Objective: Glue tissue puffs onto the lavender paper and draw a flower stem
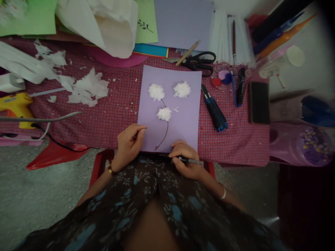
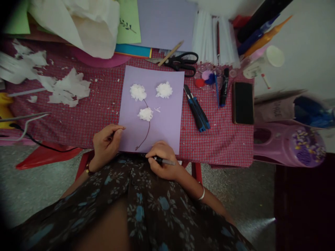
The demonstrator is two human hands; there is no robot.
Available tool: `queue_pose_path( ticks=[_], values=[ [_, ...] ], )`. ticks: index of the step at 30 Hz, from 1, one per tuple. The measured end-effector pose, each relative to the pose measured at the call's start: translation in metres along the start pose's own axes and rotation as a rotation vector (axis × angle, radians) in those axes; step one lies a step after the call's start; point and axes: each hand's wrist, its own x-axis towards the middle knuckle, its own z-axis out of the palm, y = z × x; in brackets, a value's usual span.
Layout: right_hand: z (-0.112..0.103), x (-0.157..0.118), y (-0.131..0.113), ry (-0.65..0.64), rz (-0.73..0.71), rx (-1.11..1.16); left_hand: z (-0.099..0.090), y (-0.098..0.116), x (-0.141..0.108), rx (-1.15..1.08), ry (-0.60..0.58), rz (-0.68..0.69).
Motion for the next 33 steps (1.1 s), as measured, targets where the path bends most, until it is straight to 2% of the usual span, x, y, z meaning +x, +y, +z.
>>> queue_pose_path(
  ticks=[2, 7, 14, 25, 28, 33],
  values=[
    [-0.001, 0.000, 0.000, 0.002, -0.005, 0.058, 0.000, 0.000, 0.000, 0.001, -0.001, -0.005],
    [0.000, -0.006, 0.004, 0.168, 0.048, 0.051, 0.000, 0.000, 0.000, 0.014, -0.009, -0.005],
    [-0.001, -0.005, 0.003, 0.171, 0.043, -0.053, 0.000, 0.001, 0.001, 0.016, -0.009, -0.004],
    [-0.005, -0.015, 0.006, 0.328, 0.154, -0.097, 0.000, 0.000, 0.000, 0.021, -0.013, -0.014],
    [-0.005, -0.014, 0.005, 0.326, 0.145, -0.079, 0.000, 0.000, 0.000, 0.022, -0.014, -0.016],
    [-0.004, -0.007, 0.003, 0.210, 0.063, -0.110, 0.001, -0.001, -0.001, 0.016, -0.014, -0.023]
  ],
)
